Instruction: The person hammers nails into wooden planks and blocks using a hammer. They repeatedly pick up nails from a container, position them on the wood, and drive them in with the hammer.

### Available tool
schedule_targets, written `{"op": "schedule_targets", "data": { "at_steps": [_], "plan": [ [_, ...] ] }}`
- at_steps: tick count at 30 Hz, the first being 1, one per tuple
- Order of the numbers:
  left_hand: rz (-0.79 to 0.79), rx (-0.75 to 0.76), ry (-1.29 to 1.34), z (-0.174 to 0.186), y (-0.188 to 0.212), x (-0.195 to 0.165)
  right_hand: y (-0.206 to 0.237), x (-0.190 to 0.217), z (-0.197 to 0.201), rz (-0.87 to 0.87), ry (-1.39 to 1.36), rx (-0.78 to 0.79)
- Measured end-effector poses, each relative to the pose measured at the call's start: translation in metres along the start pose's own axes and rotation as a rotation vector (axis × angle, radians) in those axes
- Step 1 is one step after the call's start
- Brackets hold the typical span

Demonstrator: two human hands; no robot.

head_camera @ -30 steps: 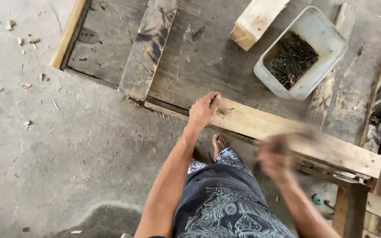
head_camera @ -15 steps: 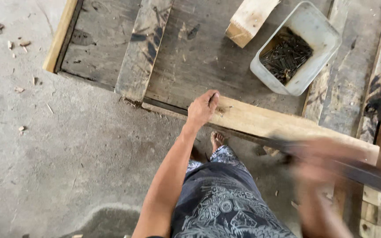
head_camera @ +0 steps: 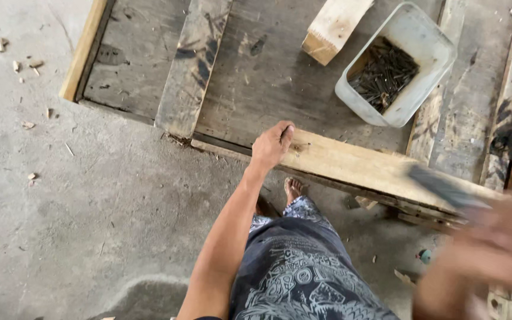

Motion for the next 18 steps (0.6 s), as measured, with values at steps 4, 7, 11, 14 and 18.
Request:
{"op": "schedule_targets", "data": {
  "at_steps": [4,7,11,14,18],
  "plan": [
    [0.015,0.018,0.041,0.002,-0.001,-0.002,0.116,-0.150,0.020,-1.079,1.023,0.339],
    [-0.024,-0.006,0.020,0.006,-0.006,-0.006,0.111,-0.155,0.060,-1.011,0.724,0.225],
    [-0.036,0.004,-0.024,0.002,-0.005,-0.006,0.010,-0.034,0.044,-0.271,0.354,0.212],
    [0.027,0.054,0.001,-0.002,0.000,0.001,-0.015,0.024,0.007,0.069,0.119,0.098],
    [0.005,0.060,0.015,0.001,-0.004,0.001,0.073,-0.108,-0.006,-0.714,0.833,0.218]
  ]
}}
Point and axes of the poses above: each hand's wrist, its own y-axis away from the middle knuckle, its own z-axis out of the back of the hand, x = y × z, the point moved 4 cm from there along -y, towards the middle knuckle, and after that the axes turned 1 degree about -x, right-handed, at the moved point
